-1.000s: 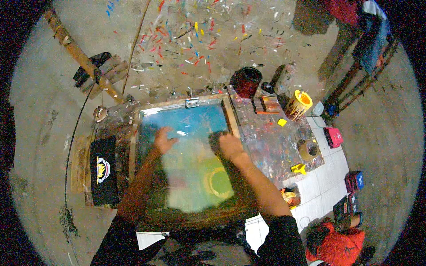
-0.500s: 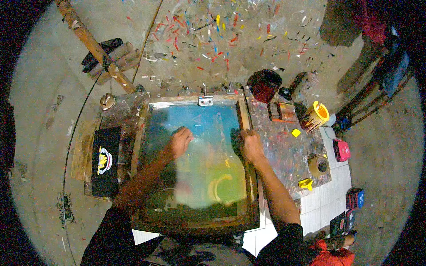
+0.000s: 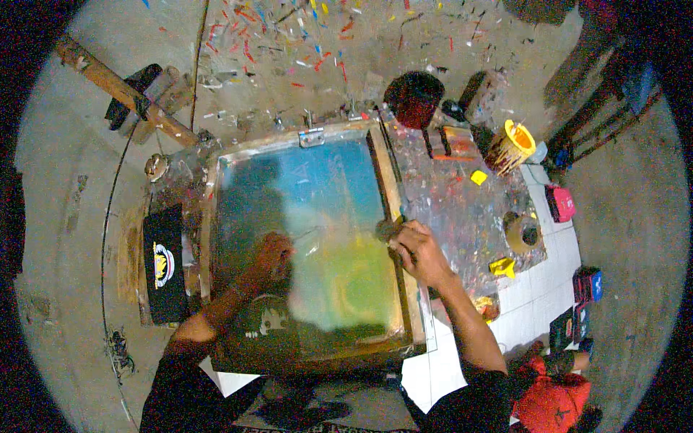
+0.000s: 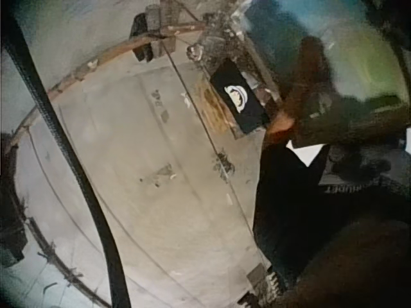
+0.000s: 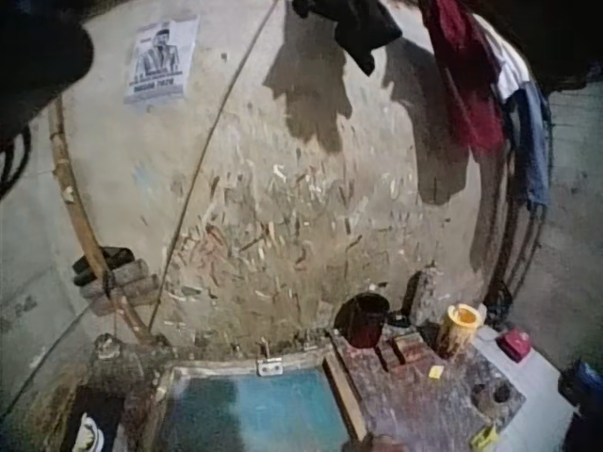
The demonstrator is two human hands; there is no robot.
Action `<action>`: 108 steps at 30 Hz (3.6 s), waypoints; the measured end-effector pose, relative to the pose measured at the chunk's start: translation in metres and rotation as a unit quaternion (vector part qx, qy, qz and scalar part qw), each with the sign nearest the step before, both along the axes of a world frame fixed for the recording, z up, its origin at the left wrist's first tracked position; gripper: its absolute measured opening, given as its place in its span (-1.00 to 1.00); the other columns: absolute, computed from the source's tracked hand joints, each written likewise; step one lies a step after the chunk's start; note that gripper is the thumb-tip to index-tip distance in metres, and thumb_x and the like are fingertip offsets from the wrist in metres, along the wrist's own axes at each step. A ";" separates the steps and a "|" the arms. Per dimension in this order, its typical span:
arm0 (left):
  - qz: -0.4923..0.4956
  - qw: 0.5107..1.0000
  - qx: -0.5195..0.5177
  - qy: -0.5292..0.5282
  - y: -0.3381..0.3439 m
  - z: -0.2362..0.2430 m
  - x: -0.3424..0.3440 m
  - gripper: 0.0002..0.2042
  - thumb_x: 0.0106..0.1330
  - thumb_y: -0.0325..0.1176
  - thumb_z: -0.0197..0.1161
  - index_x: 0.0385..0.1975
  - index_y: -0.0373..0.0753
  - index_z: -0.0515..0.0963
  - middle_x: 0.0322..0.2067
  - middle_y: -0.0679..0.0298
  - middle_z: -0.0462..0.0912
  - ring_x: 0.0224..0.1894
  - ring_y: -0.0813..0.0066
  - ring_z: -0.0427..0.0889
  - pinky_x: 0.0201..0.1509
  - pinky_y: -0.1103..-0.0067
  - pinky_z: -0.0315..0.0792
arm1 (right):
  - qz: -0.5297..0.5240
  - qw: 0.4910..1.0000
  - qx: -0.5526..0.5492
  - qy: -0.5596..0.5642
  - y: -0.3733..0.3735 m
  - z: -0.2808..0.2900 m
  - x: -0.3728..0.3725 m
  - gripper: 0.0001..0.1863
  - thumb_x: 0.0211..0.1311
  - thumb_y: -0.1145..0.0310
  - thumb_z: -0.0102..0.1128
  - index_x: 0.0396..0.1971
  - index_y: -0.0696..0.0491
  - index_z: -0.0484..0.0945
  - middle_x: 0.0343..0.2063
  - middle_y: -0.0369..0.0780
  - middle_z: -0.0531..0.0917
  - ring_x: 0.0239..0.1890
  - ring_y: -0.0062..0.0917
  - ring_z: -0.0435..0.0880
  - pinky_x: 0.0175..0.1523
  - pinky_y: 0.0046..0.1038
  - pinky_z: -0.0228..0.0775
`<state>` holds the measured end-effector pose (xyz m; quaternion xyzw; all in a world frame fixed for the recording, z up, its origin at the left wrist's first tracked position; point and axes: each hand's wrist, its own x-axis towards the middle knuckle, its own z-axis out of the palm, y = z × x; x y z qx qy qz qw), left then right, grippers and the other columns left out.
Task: The person prepares a screen printing frame by applying adhesive tape to the edges and then uses a squeegee to spread ink over the stencil to print onto a garment.
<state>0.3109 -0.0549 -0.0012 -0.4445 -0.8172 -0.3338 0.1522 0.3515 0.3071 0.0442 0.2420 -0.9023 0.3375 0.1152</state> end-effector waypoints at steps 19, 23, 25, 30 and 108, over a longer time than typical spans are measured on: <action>0.002 0.996 -0.093 -0.018 -0.006 0.008 0.096 -0.83 0.16 -0.47 0.27 -0.33 -0.25 0.41 -0.29 0.10 0.49 -0.19 0.14 0.52 -0.08 0.35 0.47 | -0.055 0.998 0.004 0.004 0.001 -0.012 0.080 -0.86 0.06 0.58 0.20 -0.33 0.16 0.55 -0.29 -0.11 0.64 -0.10 -0.13 0.56 0.00 -0.27 0.45; 0.018 0.996 -0.063 -0.060 -0.007 0.007 0.102 -0.84 0.18 -0.45 0.26 -0.32 -0.23 0.42 -0.30 0.11 0.49 -0.16 0.12 0.52 -0.02 0.30 0.45 | -0.052 0.999 0.000 0.006 0.000 -0.007 0.087 -0.89 0.06 0.61 0.18 -0.37 0.18 0.53 -0.33 -0.10 0.63 -0.17 -0.16 0.57 -0.07 -0.30 0.45; 0.027 0.994 -0.073 -0.079 -0.013 0.010 0.099 -0.81 0.17 -0.44 0.29 -0.28 -0.23 0.43 -0.26 0.11 0.50 -0.12 0.09 0.51 0.03 0.27 0.41 | -0.059 0.998 -0.019 0.005 0.000 -0.004 0.086 -0.89 0.06 0.62 0.16 -0.37 0.18 0.53 -0.32 -0.09 0.62 -0.18 -0.17 0.57 -0.06 -0.32 0.44; 0.112 0.982 0.018 -0.151 -0.014 0.039 0.059 -0.68 0.14 -0.37 0.34 -0.14 -0.22 0.44 -0.12 0.13 0.51 -0.02 0.10 0.48 0.10 0.26 0.35 | -0.113 0.986 -0.100 -0.065 -0.010 0.034 0.049 -0.83 0.06 0.61 0.15 -0.30 0.15 0.52 -0.30 -0.12 0.61 -0.12 -0.29 0.60 -0.01 -0.36 0.42; 0.122 0.989 0.002 -0.088 0.014 -0.032 -0.026 -0.83 0.04 -0.29 0.37 -0.38 -0.15 0.64 -0.27 0.23 0.57 -0.14 0.21 0.53 0.06 0.30 0.25 | -0.049 0.998 0.032 -0.019 -0.010 -0.028 -0.036 -0.82 -0.15 0.50 0.26 -0.44 0.04 0.65 -0.39 -0.13 0.63 -0.25 -0.20 0.59 -0.01 -0.26 0.38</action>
